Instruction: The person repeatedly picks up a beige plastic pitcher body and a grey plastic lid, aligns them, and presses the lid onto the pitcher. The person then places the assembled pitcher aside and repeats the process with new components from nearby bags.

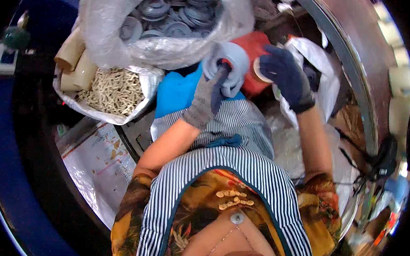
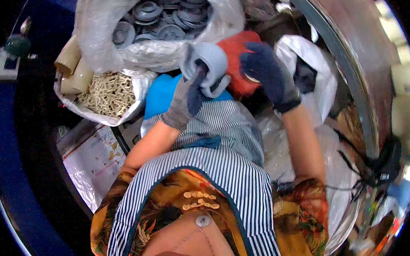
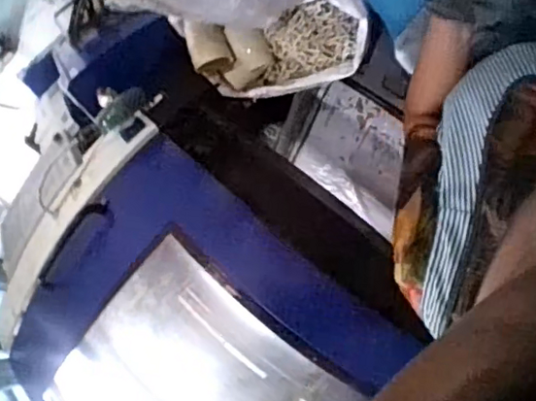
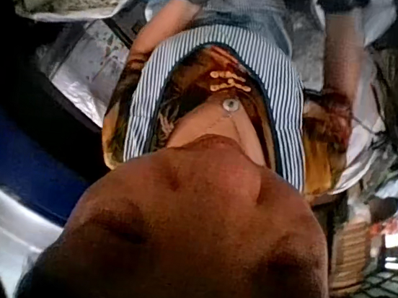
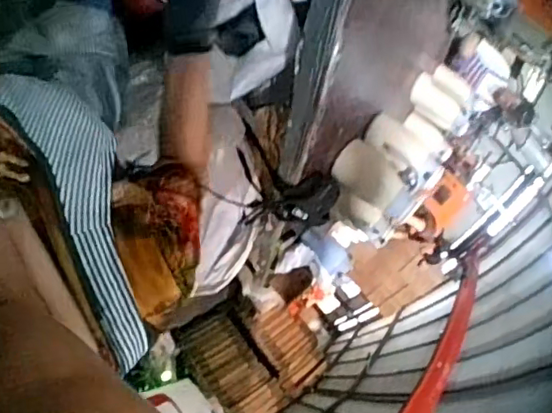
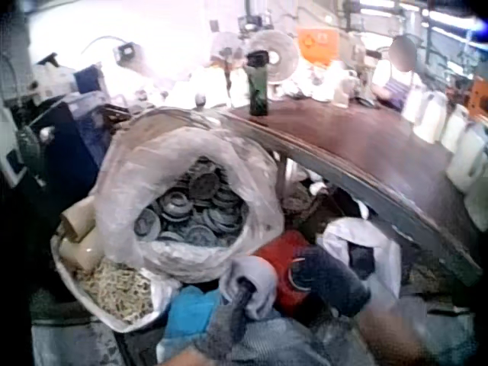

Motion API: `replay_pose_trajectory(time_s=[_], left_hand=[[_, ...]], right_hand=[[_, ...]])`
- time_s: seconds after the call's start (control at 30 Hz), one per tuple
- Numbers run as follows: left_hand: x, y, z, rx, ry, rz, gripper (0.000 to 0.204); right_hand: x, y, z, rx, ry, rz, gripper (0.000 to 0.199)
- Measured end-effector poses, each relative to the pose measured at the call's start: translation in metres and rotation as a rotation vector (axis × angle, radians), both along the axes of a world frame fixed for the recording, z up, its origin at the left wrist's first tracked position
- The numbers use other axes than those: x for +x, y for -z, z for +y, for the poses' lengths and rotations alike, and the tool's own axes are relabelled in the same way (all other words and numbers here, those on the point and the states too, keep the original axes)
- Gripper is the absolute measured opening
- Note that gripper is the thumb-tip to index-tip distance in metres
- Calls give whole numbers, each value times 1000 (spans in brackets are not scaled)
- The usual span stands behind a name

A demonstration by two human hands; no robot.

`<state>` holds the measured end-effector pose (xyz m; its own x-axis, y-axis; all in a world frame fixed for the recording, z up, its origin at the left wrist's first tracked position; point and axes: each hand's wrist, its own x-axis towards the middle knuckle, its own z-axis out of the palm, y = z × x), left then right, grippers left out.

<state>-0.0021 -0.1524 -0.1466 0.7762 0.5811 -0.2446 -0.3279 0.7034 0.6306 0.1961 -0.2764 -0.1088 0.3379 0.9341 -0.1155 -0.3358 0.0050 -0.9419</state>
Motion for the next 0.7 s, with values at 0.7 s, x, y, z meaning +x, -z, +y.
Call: replay_pose_trajectory(time_s=[0.7], left_hand=[[-360,99,77,353,-1310,668,29]], right_hand=[[103,174,-27,-311,340,-1027,50]])
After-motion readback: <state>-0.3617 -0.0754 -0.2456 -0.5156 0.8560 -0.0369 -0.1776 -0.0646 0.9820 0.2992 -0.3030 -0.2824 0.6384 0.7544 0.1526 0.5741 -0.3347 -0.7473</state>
